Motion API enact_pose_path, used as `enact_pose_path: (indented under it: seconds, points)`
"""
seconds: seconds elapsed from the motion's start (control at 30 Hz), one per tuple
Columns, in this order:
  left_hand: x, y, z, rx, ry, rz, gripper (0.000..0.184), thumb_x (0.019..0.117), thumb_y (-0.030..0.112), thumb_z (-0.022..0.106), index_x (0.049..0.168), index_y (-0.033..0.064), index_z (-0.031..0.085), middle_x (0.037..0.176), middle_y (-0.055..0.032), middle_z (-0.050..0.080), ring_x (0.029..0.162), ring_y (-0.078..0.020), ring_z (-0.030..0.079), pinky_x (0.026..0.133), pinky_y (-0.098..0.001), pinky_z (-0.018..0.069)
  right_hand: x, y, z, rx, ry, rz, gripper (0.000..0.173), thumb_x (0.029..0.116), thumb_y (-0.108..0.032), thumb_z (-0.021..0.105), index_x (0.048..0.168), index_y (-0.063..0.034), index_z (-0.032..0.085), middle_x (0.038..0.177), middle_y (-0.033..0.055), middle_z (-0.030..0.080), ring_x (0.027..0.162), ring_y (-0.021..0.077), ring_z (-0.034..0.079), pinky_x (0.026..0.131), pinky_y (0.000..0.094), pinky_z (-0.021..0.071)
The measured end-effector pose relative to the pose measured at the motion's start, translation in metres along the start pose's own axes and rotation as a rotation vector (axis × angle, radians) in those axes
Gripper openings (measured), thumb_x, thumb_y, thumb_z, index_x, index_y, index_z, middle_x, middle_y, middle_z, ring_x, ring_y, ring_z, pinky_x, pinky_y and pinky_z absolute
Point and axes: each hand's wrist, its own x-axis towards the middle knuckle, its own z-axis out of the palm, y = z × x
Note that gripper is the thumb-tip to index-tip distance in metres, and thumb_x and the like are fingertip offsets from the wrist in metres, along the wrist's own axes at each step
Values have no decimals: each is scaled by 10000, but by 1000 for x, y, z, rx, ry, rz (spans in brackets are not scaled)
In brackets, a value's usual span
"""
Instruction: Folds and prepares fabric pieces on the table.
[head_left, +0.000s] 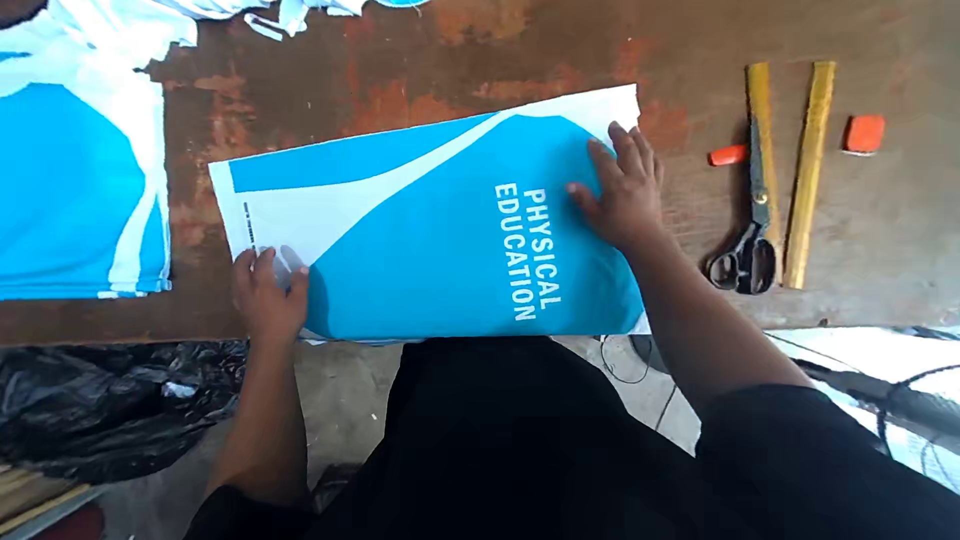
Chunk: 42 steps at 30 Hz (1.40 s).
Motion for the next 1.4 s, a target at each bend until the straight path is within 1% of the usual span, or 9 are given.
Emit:
enact_pose_path:
  seconds: [0.3,0.8,0.9,0.97,1.03,1.13,1.2,1.3,1.4]
  points:
    - [44,0,-15,119,-208,123,675,997,469,622,1541,106,453,1639,-234,311,1514,-456,287,1167,-694,274,5,-1,15,-124,-77,135,837,973,-762,314,1622,-233,333,1714,137,193,1569,454,117,1170,754,141]
    - [178,-18,-3,175,-166,553,795,983,674,434,1599,174,374,1703,-168,212,1585,-384,142,1217,-706,103,31,-19,5,-78,-101,164,763,972,-676,475,1564,-196,445,1689,159,255,1550,483,147,1155,757,168]
    - [148,-13,-33,-57,-250,585,667,971,489,621,1490,81,520,1602,-193,407,1515,-373,333,1227,-626,227,-1,-45,-12,48,1,132,579,1025,-473,549,1410,-43,591,1467,248,535,1416,466,430,1153,669,315]
    - [93,-22,-59,-383,-408,600,450,974,375,612,1263,36,672,1313,-149,662,1257,-262,613,1080,-500,489,-57,-67,-20,224,35,113,414,1047,-318,538,1171,51,680,1083,247,702,1010,368,687,906,559,552]
    - [32,-51,-70,-688,-819,487,375,968,495,627,1076,158,749,1058,32,743,990,-70,697,884,-306,598,-129,-88,-8,554,6,182,327,1026,-267,526,931,5,680,746,74,643,614,149,606,587,365,556]
    - [-35,-91,-50,-673,-1306,28,317,922,258,693,1150,40,720,1051,-31,747,953,-105,709,885,-327,593,-209,-119,35,1059,-169,538,284,1013,-245,481,810,-162,661,638,-141,604,538,-14,543,547,223,506]
    - [-66,-116,-19,-677,-1159,-319,395,938,118,612,1305,-30,602,1164,-112,712,1021,-178,698,895,-377,587,-231,-139,71,1208,-144,868,282,1054,-167,400,924,-70,630,668,-65,642,598,55,621,608,272,562]
    - [-79,-141,25,-1052,-765,-648,612,920,154,563,1490,68,359,1426,-118,581,1230,-262,629,953,-459,573,-222,-136,114,1519,43,1283,425,1123,-310,252,1366,-45,479,1141,111,680,1029,225,689,880,435,577]
    - [-73,-141,44,-1366,-493,-695,545,881,19,480,1414,103,400,1373,-128,611,1215,-314,641,939,-524,575,-202,-109,130,1933,449,1173,463,1064,-507,234,1229,-205,544,1141,53,679,1049,248,660,851,521,559]
